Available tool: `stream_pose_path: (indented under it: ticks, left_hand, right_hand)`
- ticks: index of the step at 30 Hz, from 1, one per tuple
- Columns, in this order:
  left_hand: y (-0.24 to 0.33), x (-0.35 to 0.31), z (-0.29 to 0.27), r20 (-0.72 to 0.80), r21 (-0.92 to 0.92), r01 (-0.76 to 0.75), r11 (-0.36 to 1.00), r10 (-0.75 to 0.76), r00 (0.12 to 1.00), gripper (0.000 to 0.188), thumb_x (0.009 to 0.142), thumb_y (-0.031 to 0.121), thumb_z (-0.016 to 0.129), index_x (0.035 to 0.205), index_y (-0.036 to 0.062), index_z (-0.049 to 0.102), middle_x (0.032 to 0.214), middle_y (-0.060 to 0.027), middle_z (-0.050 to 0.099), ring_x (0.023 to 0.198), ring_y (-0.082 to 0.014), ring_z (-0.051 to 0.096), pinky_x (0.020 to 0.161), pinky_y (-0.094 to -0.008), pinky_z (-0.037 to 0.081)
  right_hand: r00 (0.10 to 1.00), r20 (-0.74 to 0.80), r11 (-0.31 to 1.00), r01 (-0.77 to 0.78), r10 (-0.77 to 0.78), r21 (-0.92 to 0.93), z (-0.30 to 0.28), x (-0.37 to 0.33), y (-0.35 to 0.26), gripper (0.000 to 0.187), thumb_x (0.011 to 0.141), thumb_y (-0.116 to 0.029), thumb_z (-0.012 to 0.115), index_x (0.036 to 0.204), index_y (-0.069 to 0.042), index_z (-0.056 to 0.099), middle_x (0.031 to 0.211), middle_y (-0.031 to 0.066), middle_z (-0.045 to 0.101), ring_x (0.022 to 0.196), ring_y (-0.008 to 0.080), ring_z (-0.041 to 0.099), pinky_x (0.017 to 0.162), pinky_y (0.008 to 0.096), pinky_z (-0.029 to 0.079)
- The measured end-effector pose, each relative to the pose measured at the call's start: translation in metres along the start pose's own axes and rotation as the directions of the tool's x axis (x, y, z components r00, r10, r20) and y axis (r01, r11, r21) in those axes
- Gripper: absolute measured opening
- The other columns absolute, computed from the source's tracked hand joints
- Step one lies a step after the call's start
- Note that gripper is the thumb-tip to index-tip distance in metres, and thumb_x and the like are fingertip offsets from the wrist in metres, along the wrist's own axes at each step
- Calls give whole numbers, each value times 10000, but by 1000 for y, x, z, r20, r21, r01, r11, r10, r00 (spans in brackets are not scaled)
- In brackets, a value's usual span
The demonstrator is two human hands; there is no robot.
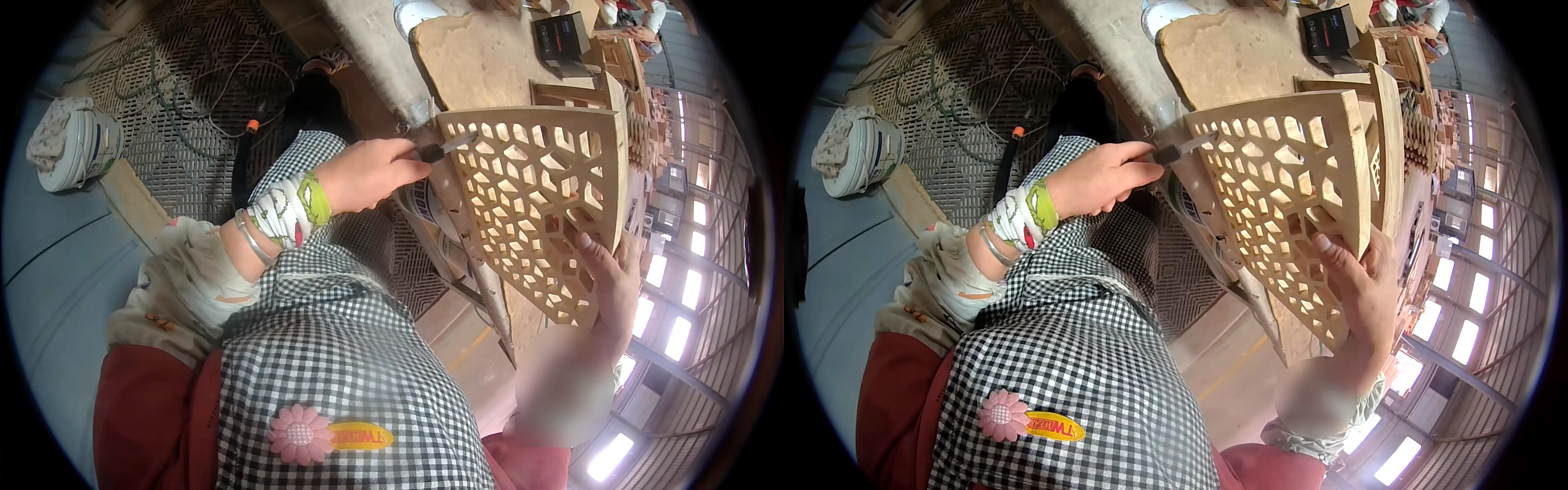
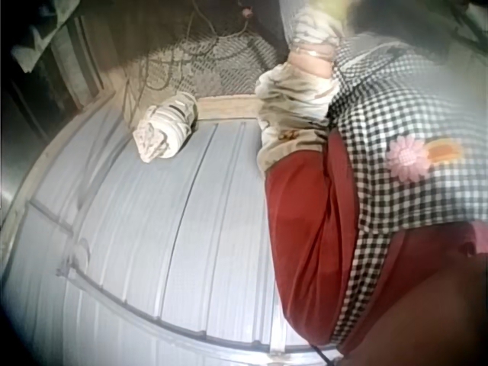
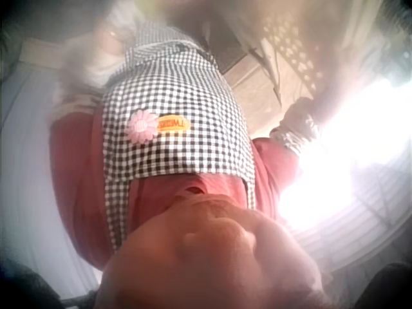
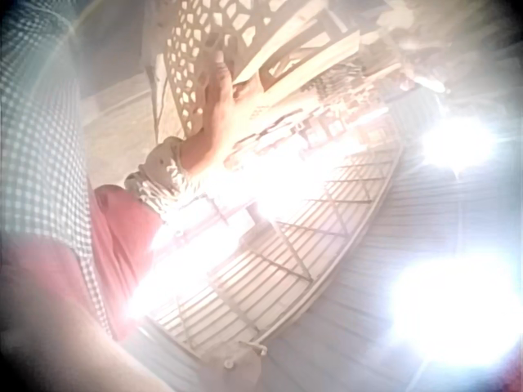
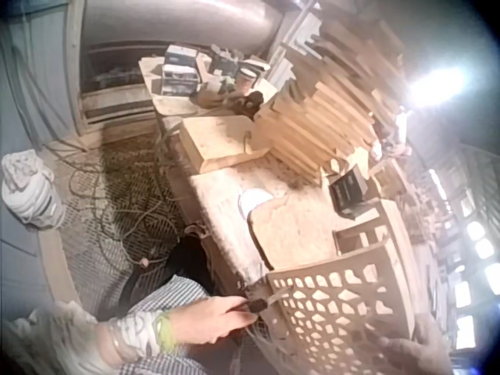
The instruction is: The person uses a tool to scrape the internal edges of a wooden lattice panel, rotating the panel to reach different cutouts and occasionally wiping the tool tip with a cloth.
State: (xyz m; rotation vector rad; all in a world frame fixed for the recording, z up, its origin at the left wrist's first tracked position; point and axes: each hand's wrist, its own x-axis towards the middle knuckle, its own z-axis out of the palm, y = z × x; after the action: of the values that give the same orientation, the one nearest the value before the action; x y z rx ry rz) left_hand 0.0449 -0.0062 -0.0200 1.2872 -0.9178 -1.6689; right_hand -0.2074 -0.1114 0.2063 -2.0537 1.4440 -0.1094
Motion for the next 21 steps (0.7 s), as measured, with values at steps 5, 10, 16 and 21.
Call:
stream_pose_path:
  ticks: [5,10,16,21]
  left_hand:
    - [-3,-4,1,14,-49,34,998,-34,999,479,1064,366,562,1431,61,598,665,26,529,483,-64,513,431,-232,433]
    - [-13,-3,5,-123,159,-120,980,140,982,453,1036,368,576,1311,14,645,786,-81,654,689,-207,642,655,-329,517]
    - [-11,-9,8,-156,234,-99,967,138,978,451,1024,342,591,1296,-11,657,887,-126,720,814,-214,694,775,-330,534]
    - [-6,-13,7,-158,263,-97,960,142,977,446,1021,346,590,1288,-4,663,891,-142,738,803,-230,717,755,-340,543]
  right_hand:
    - [999,14,998,-44,44,34,1,-3,-7,351,932,-242,803,1123,48,751,820,19,710,668,65,532,587,234,387]
    - [999,45,999,-4,2,52,1,-1,-7,380,935,-235,800,1172,54,729,808,-1,687,664,59,521,579,227,369]
    - [995,62,991,-83,76,106,0,-1,-8,376,933,-224,806,1180,49,725,804,-11,677,620,33,472,542,214,312]
    - [995,46,987,-93,88,131,2,-2,-6,377,933,-231,810,1178,44,727,805,-10,683,611,30,461,538,212,303]
